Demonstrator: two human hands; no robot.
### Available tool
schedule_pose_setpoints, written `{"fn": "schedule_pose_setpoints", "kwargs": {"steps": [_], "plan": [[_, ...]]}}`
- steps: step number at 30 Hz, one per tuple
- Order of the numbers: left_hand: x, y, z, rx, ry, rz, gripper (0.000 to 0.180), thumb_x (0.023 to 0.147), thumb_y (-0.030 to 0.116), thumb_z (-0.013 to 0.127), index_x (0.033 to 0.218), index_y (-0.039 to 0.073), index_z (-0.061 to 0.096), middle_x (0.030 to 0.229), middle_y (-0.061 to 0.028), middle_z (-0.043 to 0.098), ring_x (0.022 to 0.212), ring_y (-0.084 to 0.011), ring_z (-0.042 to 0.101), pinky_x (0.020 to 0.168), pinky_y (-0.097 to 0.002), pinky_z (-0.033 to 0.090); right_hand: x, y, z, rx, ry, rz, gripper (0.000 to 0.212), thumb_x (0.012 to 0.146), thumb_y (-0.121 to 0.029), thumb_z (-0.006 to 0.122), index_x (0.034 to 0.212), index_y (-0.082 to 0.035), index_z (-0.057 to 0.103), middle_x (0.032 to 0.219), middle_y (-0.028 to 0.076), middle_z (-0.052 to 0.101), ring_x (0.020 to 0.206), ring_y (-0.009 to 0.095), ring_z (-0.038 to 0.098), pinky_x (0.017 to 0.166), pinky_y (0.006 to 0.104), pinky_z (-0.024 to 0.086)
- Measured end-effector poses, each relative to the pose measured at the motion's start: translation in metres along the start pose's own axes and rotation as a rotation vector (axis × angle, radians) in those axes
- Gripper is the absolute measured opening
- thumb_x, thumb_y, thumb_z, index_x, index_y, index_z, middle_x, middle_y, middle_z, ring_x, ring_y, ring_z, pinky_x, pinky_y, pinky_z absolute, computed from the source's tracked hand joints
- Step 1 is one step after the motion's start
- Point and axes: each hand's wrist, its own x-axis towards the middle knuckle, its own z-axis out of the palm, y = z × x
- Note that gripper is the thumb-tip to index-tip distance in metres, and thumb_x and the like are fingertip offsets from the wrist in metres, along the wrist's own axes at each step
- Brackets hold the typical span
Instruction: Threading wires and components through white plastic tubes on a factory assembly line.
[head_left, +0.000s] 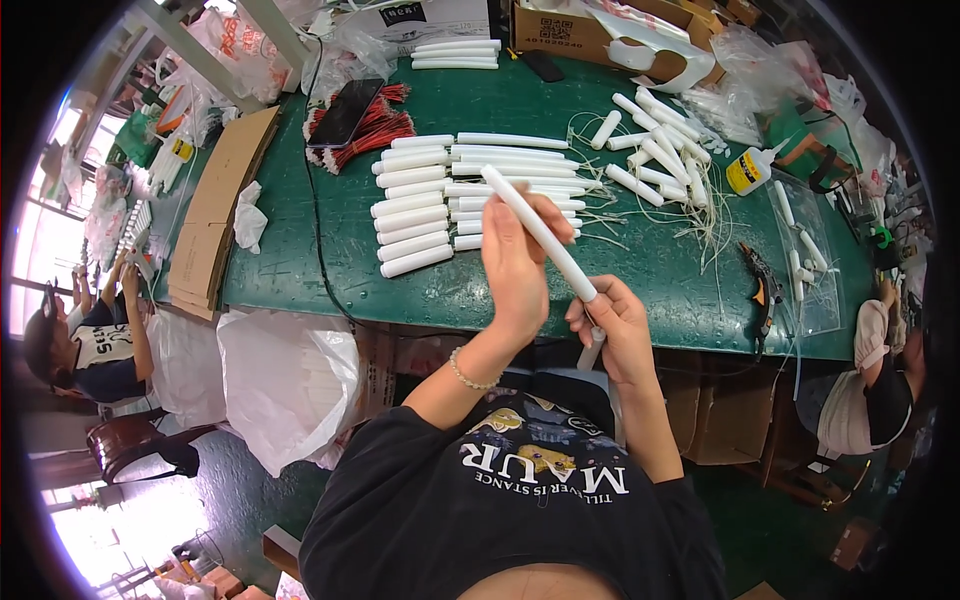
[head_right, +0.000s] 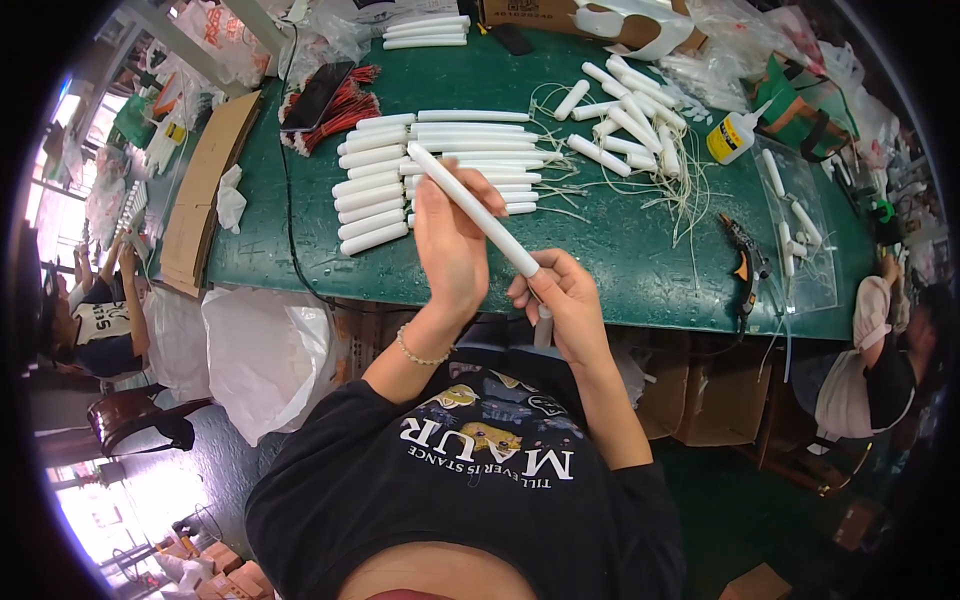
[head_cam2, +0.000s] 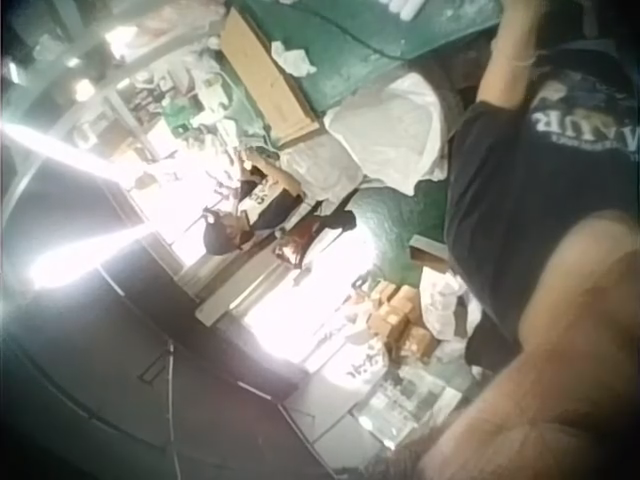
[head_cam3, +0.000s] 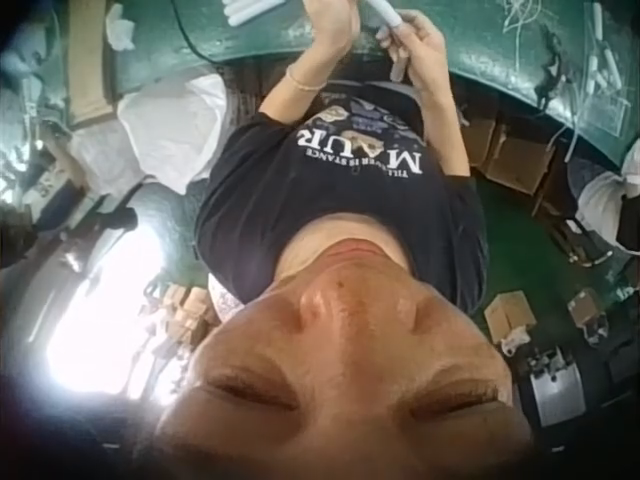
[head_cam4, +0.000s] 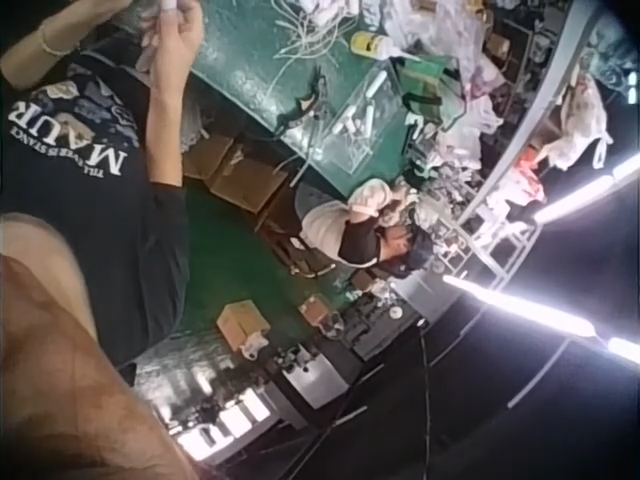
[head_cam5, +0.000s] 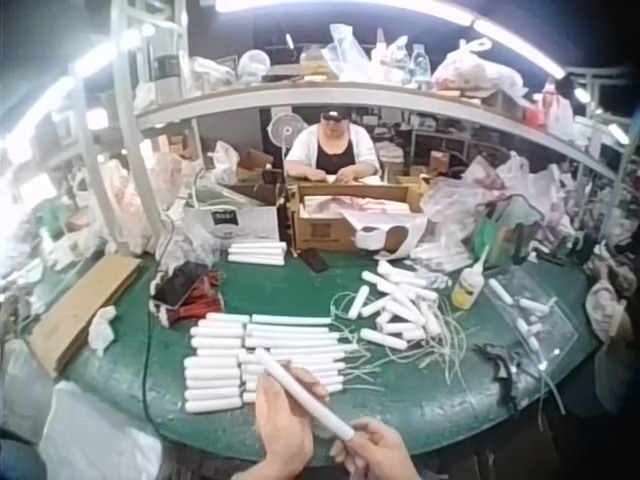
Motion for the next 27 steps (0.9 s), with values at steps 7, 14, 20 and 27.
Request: {"fn": "schedule_pose_setpoints", "kwargs": {"steps": [7,14,20,27], "plan": [[0.03,0.027,-0.025,0.266,-0.024,-0.078,0.036,0.099,0.026,0.043,0.113,-0.004,0.057,0.099,-0.0169,0.066,0.092,-0.0232,0.065,0.082,-0.0321,0.052,-0.007,0.0,-0.012,0.009,0.06,0.0,0.018,0.093,-0.012,0.053,0.104,0.001,0.052,0.078,0.011,0.061,0.063,0.011,0.055,0.049,0.0192,0.041],[0.048,0.054,-0.057,0.226,-0.178,-0.54,0.034,0.093,0.024,0.048,0.109,-0.005,0.057,0.104,-0.0257,0.063,0.093,-0.0306,0.066,0.078,-0.031,0.056,-0.014,-0.009,-0.023,-0.01,0.079,0.001,0.016,0.092,-0.01,0.052,0.103,0.001,0.052,0.077,0.012,0.06,0.062,0.011,0.054,0.048,0.0188,0.041],[0.045,0.044,-0.059,0.205,-0.132,-0.524,0.03,0.097,0.025,0.043,0.103,-0.002,0.057,0.103,-0.0258,0.063,0.092,-0.0287,0.066,0.073,-0.0275,0.056,-0.016,-0.007,-0.025,-0.014,0.098,0.007,0.015,0.092,-0.009,0.052,0.104,0.001,0.052,0.077,0.012,0.06,0.062,0.01,0.054,0.047,0.0185,0.041],[0.037,0.032,-0.059,0.246,-0.093,-0.409,0.022,0.098,0.022,0.045,0.103,0.003,0.055,0.104,-0.0212,0.064,0.092,-0.0234,0.066,0.074,-0.026,0.055,-0.018,-0.009,-0.026,-0.003,0.116,0.007,0.015,0.092,-0.008,0.052,0.104,0.001,0.052,0.077,0.012,0.06,0.061,0.01,0.054,0.047,0.0187,0.04]]}}
